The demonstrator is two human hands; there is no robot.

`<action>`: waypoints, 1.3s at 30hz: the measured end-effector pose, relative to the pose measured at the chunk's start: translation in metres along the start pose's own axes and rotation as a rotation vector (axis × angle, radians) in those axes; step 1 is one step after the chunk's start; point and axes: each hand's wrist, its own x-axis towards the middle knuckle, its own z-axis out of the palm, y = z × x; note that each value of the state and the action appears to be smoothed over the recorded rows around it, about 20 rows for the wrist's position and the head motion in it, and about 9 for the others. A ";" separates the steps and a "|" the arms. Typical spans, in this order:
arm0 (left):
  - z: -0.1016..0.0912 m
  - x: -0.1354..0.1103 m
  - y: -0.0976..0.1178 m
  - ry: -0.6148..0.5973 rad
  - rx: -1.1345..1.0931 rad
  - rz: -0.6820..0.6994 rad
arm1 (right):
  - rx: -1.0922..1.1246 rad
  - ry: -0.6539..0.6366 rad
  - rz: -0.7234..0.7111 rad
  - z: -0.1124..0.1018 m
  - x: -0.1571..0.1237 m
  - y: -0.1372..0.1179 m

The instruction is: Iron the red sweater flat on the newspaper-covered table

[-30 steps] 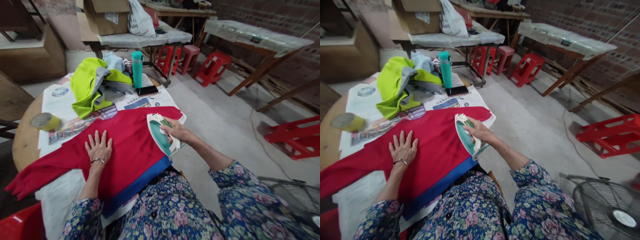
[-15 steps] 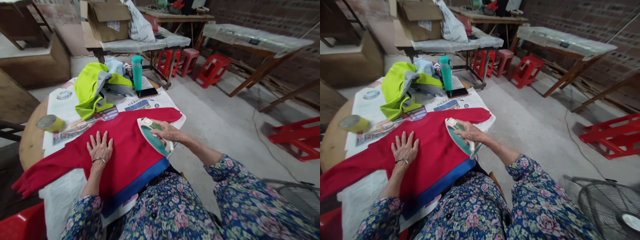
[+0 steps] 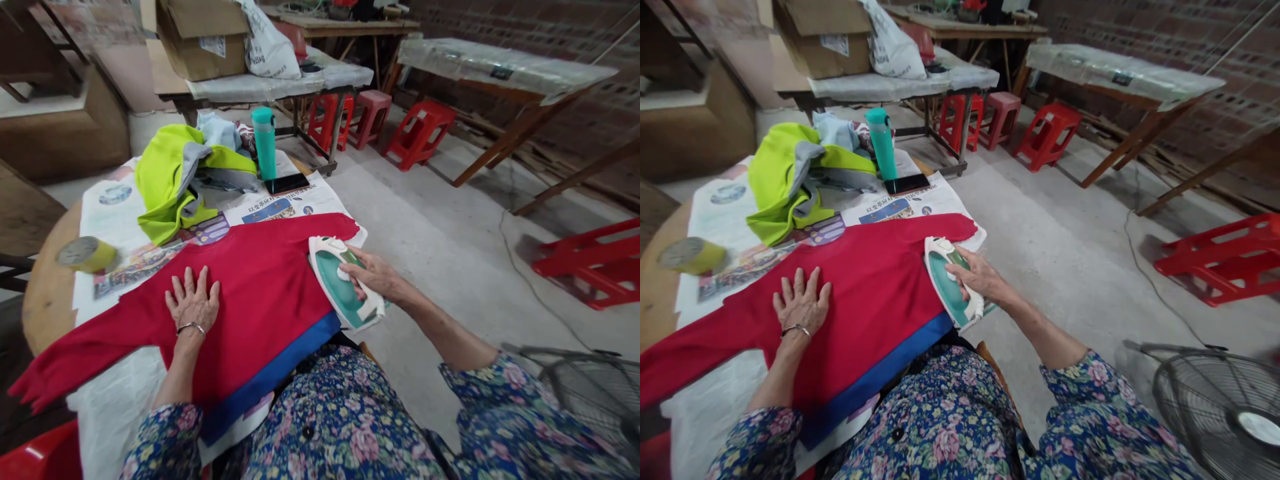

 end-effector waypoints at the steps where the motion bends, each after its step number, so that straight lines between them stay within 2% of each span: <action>1: 0.000 0.000 0.000 0.000 0.001 0.001 | 0.016 0.037 -0.002 -0.002 0.007 -0.003; 6: 0.001 -0.001 0.000 0.006 0.005 0.004 | -0.029 0.123 -0.047 0.004 0.042 -0.020; 10: 0.002 -0.001 0.000 0.012 0.002 -0.002 | -0.101 -0.005 -0.132 0.023 0.050 -0.031; 13: 0.002 0.000 -0.001 0.008 0.003 0.003 | -0.109 -0.125 -0.118 0.037 0.047 -0.037; 16: 0.003 0.002 -0.004 -0.001 0.011 0.012 | -0.117 -0.161 -0.111 0.041 0.043 -0.037; 20: 0.004 0.003 -0.006 0.009 0.003 0.025 | -0.070 -0.069 -0.107 0.028 0.042 -0.025; 25: 0.000 0.001 -0.003 0.003 -0.020 0.022 | -0.015 0.178 -0.033 -0.006 0.040 -0.009; 28: -0.002 0.000 -0.002 0.001 -0.034 0.024 | 0.032 0.277 0.033 -0.024 0.037 -0.007; 31: -0.004 0.000 -0.002 -0.006 -0.038 0.017 | 0.057 0.354 0.053 -0.033 0.032 -0.010; 35: -0.005 0.000 0.000 -0.012 -0.040 0.020 | 0.041 0.328 0.001 -0.029 0.027 -0.021; 39: -0.007 0.000 0.002 -0.015 -0.041 0.013 | 0.007 0.137 -0.096 -0.011 0.029 -0.041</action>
